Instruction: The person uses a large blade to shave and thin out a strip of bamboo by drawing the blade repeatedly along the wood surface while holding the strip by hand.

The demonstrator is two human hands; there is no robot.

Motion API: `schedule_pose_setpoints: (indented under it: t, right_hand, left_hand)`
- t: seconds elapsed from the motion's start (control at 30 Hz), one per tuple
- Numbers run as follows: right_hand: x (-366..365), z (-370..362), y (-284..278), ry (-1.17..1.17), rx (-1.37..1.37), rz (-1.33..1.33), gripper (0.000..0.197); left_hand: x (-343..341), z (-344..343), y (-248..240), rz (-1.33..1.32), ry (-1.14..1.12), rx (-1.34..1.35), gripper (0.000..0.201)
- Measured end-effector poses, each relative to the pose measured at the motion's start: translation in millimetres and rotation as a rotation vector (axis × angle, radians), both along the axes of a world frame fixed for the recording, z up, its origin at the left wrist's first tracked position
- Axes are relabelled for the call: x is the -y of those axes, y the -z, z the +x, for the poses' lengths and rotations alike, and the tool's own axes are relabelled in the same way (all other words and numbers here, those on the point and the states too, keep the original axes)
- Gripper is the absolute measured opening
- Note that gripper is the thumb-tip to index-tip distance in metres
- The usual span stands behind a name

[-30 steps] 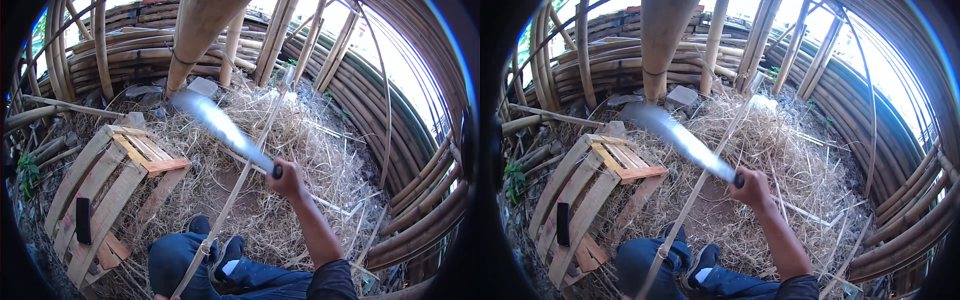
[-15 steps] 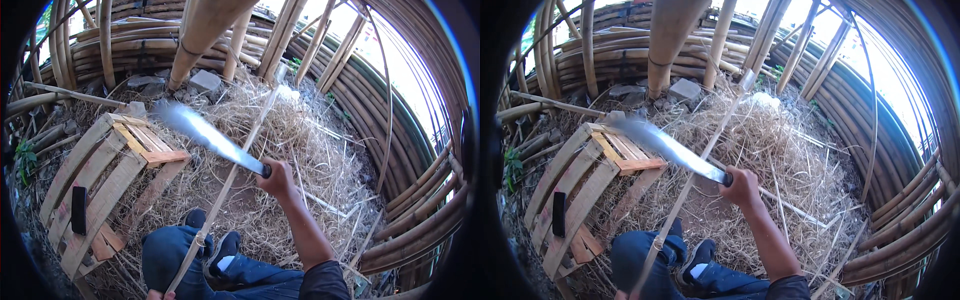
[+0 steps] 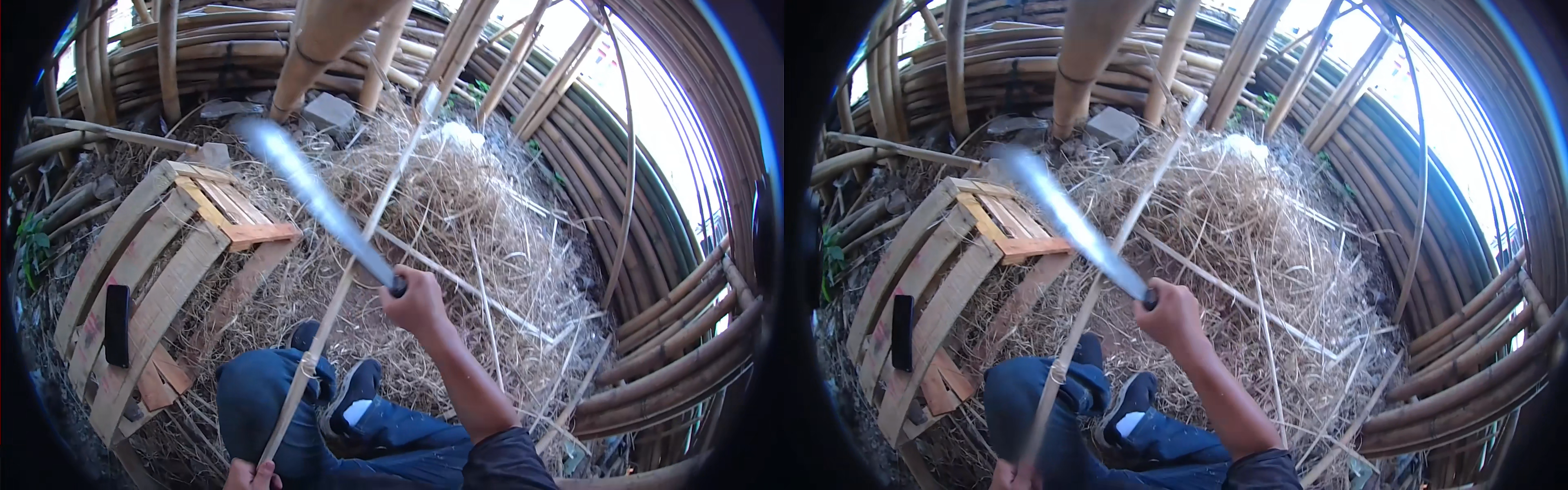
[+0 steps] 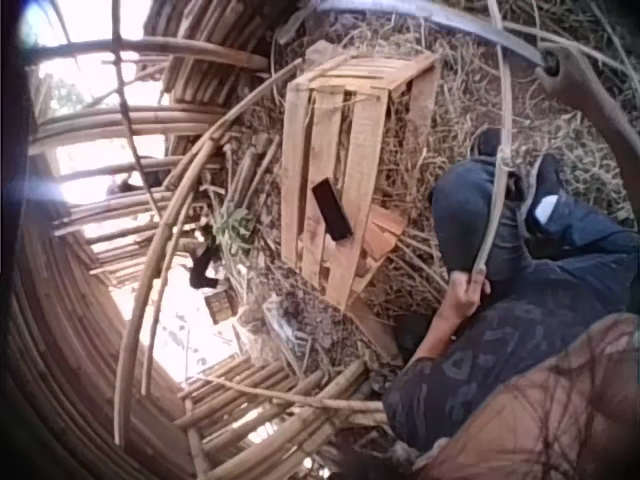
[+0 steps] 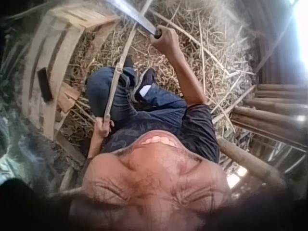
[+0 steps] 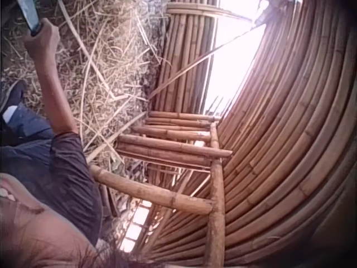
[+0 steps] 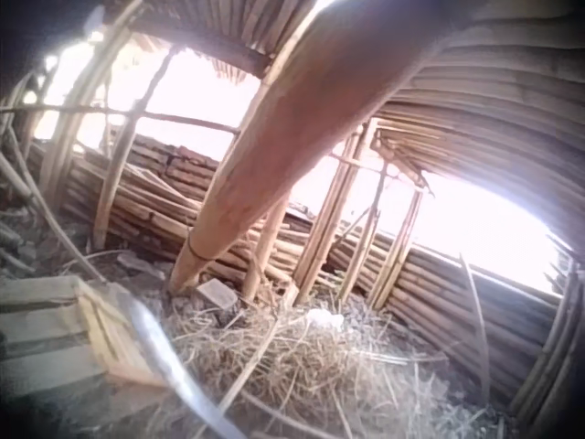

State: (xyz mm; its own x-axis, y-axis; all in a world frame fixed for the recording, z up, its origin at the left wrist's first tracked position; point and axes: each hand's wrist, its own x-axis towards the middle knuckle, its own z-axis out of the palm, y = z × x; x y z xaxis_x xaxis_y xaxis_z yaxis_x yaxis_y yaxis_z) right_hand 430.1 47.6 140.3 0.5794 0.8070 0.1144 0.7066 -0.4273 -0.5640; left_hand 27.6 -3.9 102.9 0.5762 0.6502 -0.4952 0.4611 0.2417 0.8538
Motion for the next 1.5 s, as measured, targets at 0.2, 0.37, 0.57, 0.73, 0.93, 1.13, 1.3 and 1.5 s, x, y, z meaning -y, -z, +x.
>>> schedule_pose_setpoints:
  t: [0.2, 0.37, 0.57, 0.73, 0.93, 1.13, 1.3, 1.5]
  right_hand:
    - [12, -3, -4, -0.087, 0.046, -0.001, 0.017]
    - [23, -3, -22, -0.061, 0.064, -0.167, 0.022]
    - [48, -16, -68, -0.125, 0.107, -0.24, 0.024]
    - [39, 37, -46, -0.26, 0.349, -0.265, 0.013]
    - [30, 122, -23, 0.099, 0.133, -0.216, 0.013]
    - [11, 71, 1, 0.139, 0.01, -0.026, 0.024]
    - [17, 87, -14, 0.064, 0.357, 0.076, 0.012]
    - [-9, 85, -1, 0.321, -0.185, 0.222, 0.017]
  left_hand:
    - [0, 4, -7, 0.022, 0.005, -0.044, 0.057]
    - [0, 5, -7, 0.163, 0.026, -0.1, 0.059]
    - [-2, 11, -12, 0.28, 0.081, 0.001, 0.061]
    - [3, 2, 5, 0.374, 0.151, -0.046, 0.056]
    - [-1, 5, -4, 0.173, 0.126, -0.088, 0.052]
    - [2, 5, -11, -0.015, 0.048, -0.123, 0.053]
    - [6, -2, -2, 0.011, 0.03, -0.15, 0.053]
    - [14, 17, -19, 0.046, 0.022, -0.137, 0.059]
